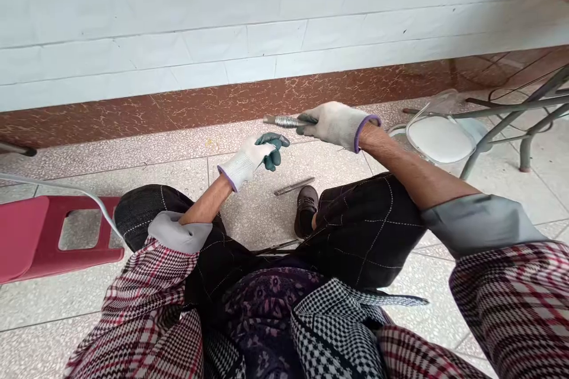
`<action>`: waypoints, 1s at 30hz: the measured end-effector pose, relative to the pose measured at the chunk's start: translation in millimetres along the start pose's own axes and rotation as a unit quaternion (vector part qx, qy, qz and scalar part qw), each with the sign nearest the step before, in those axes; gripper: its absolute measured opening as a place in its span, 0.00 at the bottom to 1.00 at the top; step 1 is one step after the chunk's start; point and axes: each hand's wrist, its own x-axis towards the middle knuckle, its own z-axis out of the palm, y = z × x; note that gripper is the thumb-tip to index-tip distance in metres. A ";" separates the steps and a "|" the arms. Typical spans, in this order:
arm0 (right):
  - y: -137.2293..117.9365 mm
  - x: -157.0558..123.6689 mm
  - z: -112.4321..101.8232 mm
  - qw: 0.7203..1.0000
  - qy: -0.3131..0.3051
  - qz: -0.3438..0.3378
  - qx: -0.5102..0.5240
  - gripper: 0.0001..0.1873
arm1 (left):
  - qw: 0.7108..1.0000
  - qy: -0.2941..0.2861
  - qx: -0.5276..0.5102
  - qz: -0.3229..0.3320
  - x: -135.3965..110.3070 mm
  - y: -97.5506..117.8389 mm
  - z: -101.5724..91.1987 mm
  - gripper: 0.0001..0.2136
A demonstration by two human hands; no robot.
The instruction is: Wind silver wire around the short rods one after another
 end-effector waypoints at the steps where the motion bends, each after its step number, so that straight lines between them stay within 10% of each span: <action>1: -3.9 -0.4 -4.2 1.000 0.025 0.009 -0.014 0.08 | 1.000 -0.011 -0.020 -0.001 0.3 0.5 0.0 0.10; 7: -35.9 -21.8 -17.5 0.977 0.076 0.021 0.197 0.07 | 0.998 -0.021 -0.052 -0.007 2.5 -3.3 0.7 0.09; 17: -23.8 -30.1 -4.2 0.963 -0.228 -0.043 0.137 0.17 | 0.991 0.100 0.010 0.091 9.1 6.1 -27.2 0.04; 30: -12.3 -0.3 -5.3 1.000 0.006 0.004 -0.015 0.10 | 0.999 0.022 0.015 0.027 1.4 -10.2 -7.8 0.08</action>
